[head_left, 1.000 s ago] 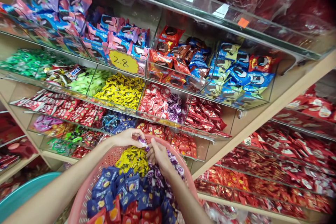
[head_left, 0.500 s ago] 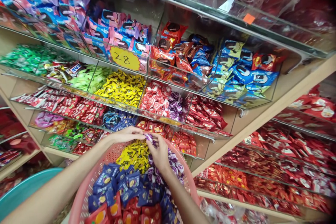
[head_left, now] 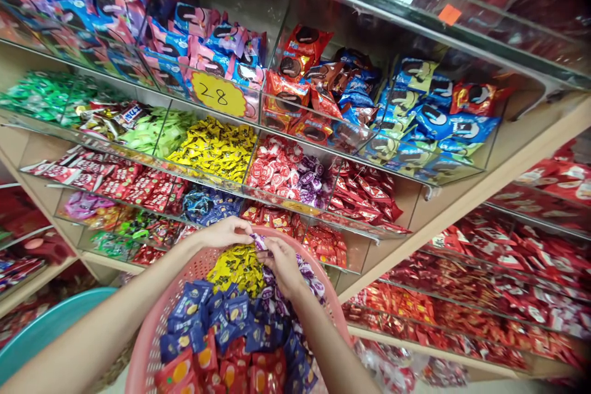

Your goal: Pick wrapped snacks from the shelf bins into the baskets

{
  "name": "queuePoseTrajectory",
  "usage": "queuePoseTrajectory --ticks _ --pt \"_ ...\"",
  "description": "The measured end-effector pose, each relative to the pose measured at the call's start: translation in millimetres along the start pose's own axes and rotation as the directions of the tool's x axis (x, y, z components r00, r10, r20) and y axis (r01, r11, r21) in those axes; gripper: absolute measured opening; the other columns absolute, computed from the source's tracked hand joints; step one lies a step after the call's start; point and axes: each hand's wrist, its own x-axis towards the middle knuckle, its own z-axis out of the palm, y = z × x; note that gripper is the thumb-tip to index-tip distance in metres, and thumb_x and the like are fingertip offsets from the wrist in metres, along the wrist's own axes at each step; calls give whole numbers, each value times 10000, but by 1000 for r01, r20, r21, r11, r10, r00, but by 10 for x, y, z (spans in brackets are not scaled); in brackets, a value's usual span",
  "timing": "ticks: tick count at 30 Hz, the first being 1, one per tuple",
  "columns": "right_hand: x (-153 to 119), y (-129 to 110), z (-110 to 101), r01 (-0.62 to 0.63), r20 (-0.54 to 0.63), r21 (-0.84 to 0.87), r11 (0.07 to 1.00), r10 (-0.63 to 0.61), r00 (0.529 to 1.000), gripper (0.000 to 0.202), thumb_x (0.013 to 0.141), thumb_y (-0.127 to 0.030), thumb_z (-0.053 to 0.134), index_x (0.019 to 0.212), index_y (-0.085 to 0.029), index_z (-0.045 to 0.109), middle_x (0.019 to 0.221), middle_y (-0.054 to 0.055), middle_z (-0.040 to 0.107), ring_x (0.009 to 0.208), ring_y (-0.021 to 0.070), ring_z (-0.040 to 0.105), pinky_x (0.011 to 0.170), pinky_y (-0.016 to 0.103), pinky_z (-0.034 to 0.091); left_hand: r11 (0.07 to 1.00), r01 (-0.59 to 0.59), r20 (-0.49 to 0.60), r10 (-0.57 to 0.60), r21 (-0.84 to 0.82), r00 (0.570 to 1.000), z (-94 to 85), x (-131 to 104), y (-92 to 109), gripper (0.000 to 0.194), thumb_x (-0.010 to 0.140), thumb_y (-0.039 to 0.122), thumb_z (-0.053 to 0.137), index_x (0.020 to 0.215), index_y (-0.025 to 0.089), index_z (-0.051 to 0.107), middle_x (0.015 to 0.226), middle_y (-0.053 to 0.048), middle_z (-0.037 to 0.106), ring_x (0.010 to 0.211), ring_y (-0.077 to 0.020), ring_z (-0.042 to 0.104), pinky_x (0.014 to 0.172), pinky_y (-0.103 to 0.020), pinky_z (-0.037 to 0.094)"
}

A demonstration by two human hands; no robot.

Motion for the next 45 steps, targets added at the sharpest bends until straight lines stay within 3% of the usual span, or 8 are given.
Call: queuePoseTrajectory --ticks 4,8,12,17,21,25,34,45 --pt "39 -17 41 -263 122 155 952 246 962 226 796 -319 487 824 -145 629 700 56 658 574 109 584 662 284 531 1000 -2 -17 2 20 1000 5 9 -17 366 726 505 629 733 140 637 626 41 554 609 -112 465 596 -214 353" --pt "-3 -87 -17 -290 113 210 934 272 956 229 783 -326 510 841 -144 636 723 47 660 605 90 592 681 240 519 1000 4 -16 -4 25 1000 8 16 2 361 729 492 640 842 150 675 752 11 654 702 -139 546 663 -224 405" --pt "-160 -264 -428 -144 -28 138 980 149 988 290 726 -404 628 907 -178 641 825 29 678 701 108 619 743 256 507 1000 18 -12 -18 10 1000 -3 26 51 408 758 499 622 1004 176 665 961 -29 695 868 -180 599 770 -252 434" --pt "-555 -319 -1118 -16 -253 -204 979 -37 967 380 724 -446 634 1021 -208 622 963 40 690 858 171 622 822 316 468 995 31 6 -32 98 999 -20 28 111 431 782 539 580 1008 187 682 1025 -43 700 956 -217 611 845 -288 434" --pt "-955 -131 -1372 22 -202 -565 825 -164 966 326 731 -396 618 975 -180 630 945 84 680 893 240 595 844 391 429 991 25 17 -27 133 999 -20 24 133 433 797 550 552 997 191 690 1021 -36 706 943 -215 613 838 -288 439" --pt "-1276 18 -1375 34 -86 -817 575 -180 980 269 740 -231 583 1004 -211 630 979 84 662 951 283 545 847 442 359 989 21 18 -23 143 1000 -19 30 112 416 804 545 554 982 194 691 1019 -23 707 932 -205 609 815 -268 432" --pt "-1392 121 -1260 82 66 -978 192 -91 994 249 784 -107 527 994 -237 559 1011 54 621 978 275 523 829 431 329 989 36 26 -41 142 999 -14 19 121 426 803 555 550 988 200 696 999 -14 709 944 -217 611 812 -259 430" --pt "-1342 316 -1306 96 92 -995 43 -84 992 403 718 -182 691 1074 -261 518 1081 51 603 1017 303 529 837 473 382 995 16 30 -19 97 999 -23 19 79 385 807 539 561 955 212 701 998 -19 712 957 -224 617 830 -266 435"
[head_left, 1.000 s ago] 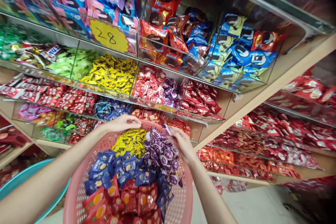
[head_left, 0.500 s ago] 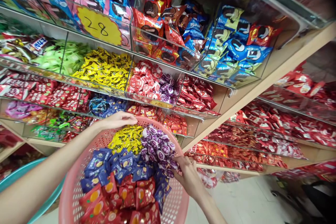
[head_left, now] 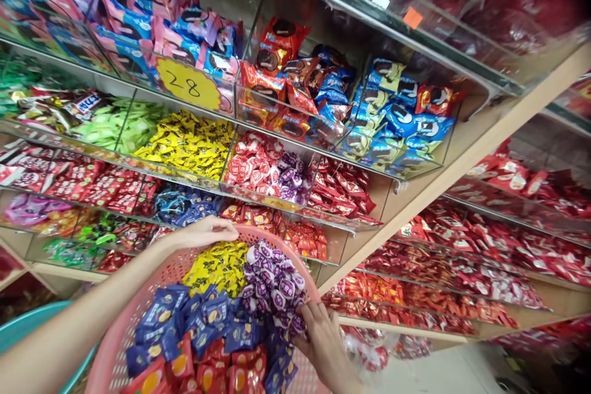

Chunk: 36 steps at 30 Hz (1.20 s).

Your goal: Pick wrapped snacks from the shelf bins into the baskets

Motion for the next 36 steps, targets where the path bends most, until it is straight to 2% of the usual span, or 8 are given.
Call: queuePoseTrajectory --ticks 3,7,11,14,18,22,29,36 --pt "102 -16 -176 24 -66 -15 1000 -25 998 388 740 -282 700 1084 -277 522 1062 44 602 975 293 536 814 465 396 1000 -8 2 8 -3 1000 6 6 -13 386 806 537 561 956 210 702 991 -19 713 955 -224 620 835 -263 436" --pt "446 -240 -841 126 -229 -76 989 -140 963 261 867 -360 533 1089 -225 530 1032 75 599 931 262 525 784 413 420 1000 -3 6 3 4 1000 13 -14 30 388 800 540 559 949 212 703 993 -19 714 954 -217 619 836 -259 436" --pt "1029 -646 -1596 267 -353 -163 950 -308 884 282 923 -320 425 1148 -172 509 1114 98 581 1013 232 497 868 359 423 1000 10 2 -10 18 1000 19 -47 110 416 800 560 545 946 205 707 983 -33 715 940 -229 620 817 -272 434" --pt "1574 -888 -1921 211 -345 -272 939 -300 889 283 921 -242 423 1176 -150 503 1157 99 572 1050 215 497 929 338 409 1000 18 -11 -18 18 1000 23 -63 159 419 790 566 551 914 200 712 951 -30 718 918 -227 619 806 -272 430" --pt "2239 -988 -2000 59 -338 -355 933 -187 922 233 897 -172 452 1095 -100 554 1098 141 607 1026 239 560 851 376 472 1000 17 -39 -17 6 999 34 -84 194 419 767 564 570 874 182 708 905 -34 717 888 -221 621 787 -264 433" --pt "2611 -952 -1912 -50 -329 -425 904 -103 939 181 893 -245 517 1011 -132 593 996 68 648 911 191 620 795 388 519 1000 22 -51 -23 -14 998 43 -109 202 435 764 568 567 874 173 711 917 -42 722 897 -232 625 781 -263 440" --pt "2652 -871 -1867 -55 -255 -535 843 -98 962 206 864 -317 571 956 -138 616 952 53 658 885 188 628 771 388 531 999 31 -52 -32 -36 998 38 -108 177 424 758 558 578 863 168 707 914 -45 723 887 -224 629 778 -260 445" --pt "2591 -814 -1872 -6 -230 -613 790 -171 958 238 857 -291 574 1041 -142 598 1115 87 614 1066 233 554 880 432 465 998 44 -26 -45 -42 999 42 -89 155 427 757 553 580 879 164 705 924 -50 721 891 -232 626 775 -269 444"
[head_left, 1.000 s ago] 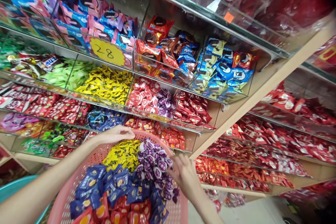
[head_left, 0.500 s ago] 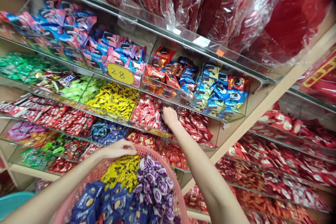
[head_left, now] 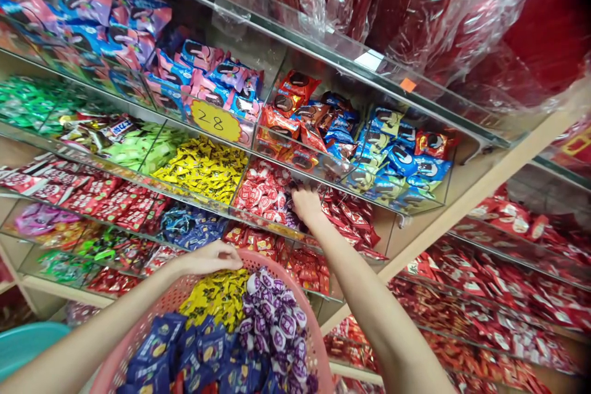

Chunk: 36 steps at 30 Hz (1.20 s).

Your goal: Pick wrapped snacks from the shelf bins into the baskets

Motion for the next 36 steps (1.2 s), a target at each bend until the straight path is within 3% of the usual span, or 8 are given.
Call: queuePoseTrajectory --ticks 7,11,15,18,20,22,28,36 --pt "-132 -51 -158 12 -68 5 1000 -11 998 222 900 -143 413 991 -113 614 1063 117 622 1037 243 525 850 400 405 1000 -1 -4 1 10 1000 -9 6 5 405 756 543 582 877 178 708 912 -34 724 881 -220 627 761 -255 443" --pt "-436 -54 -373 11 -111 53 999 -5 994 277 877 -71 343 974 -67 603 997 200 618 976 301 512 788 412 388 1000 -1 -10 1 14 1000 -13 8 4 398 753 534 590 881 177 712 917 -39 726 890 -226 627 768 -260 438" --pt "-852 -66 -492 -14 -142 120 993 31 989 152 861 -171 473 966 -115 567 965 190 614 934 314 500 757 418 392 1000 -3 -10 3 12 1000 -14 6 5 389 755 530 591 869 179 717 909 -42 728 881 -228 627 763 -259 435" --pt "-1145 -172 -349 29 -152 473 881 48 987 191 834 -331 579 955 -186 554 902 83 636 857 246 525 716 352 416 1000 -7 -16 7 3 1000 -9 13 -5 389 767 535 575 864 186 714 906 -31 725 877 -220 622 769 -259 429" --pt "-1305 -325 -134 46 -109 816 577 75 991 234 789 -376 638 947 -218 566 826 12 632 784 192 544 695 302 428 1000 -4 -26 4 -8 1000 1 27 -30 418 772 554 554 855 173 706 886 -36 722 847 -216 621 751 -261 431" --pt "-1431 -527 124 -7 -32 935 355 103 994 273 759 -392 666 964 -232 582 804 -11 616 744 169 550 695 285 436 1000 1 -37 -2 -21 999 12 45 -66 466 785 584 512 817 157 695 852 -45 716 806 -212 618 725 -265 432" --pt "-1583 -1009 635 -101 40 930 354 175 984 212 761 -305 653 930 -205 573 852 30 632 820 221 548 742 340 420 999 -1 -56 -1 -43 998 15 54 -102 530 851 601 400 881 158 690 827 -36 707 796 -196 616 741 -269 430" --pt "-1546 -1158 677 -80 36 936 342 135 990 235 774 -272 636 996 -225 577 1022 61 651 998 265 532 892 417 362 997 -52 -15 51 -61 999 21 81 -184 320 721 445 637 811 143 689 796 -27 689 749 -168 593 719 -252 443"
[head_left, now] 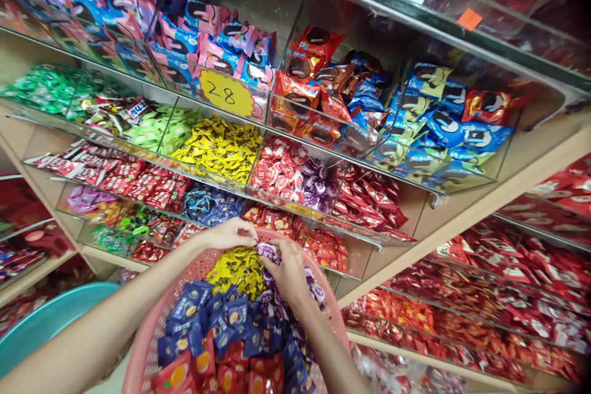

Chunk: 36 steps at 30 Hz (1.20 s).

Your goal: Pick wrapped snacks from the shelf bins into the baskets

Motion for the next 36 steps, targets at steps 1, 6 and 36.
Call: queuePoseTrajectory --ticks 1,6,36 --pt "4 0 13 -3 2 18 1000 3 1000 230 771 -267 638 990 -226 582 1018 60 653 993 264 533 891 417 361 1000 1 3 -1 -5 1000 -1 7 -20 306 716 427 638 805 139 686 778 -24 683 727 -160 586 701 -247 442" --pt "35 61 98 -70 14 193 979 69 998 226 739 -297 653 945 -224 593 922 40 658 889 238 552 828 384 391 1000 -2 10 2 -18 1000 -10 24 -65 243 685 365 659 765 136 674 706 3 643 658 -129 542 631 -222 414" --pt "-1050 657 -850 -231 64 -21 973 232 971 234 780 -370 634 991 -272 665 1013 77 654 983 312 503 889 490 273 994 27 22 -30 106 999 -44 23 49 414 819 550 531 942 190 695 934 -17 702 900 -208 605 779 -250 417"
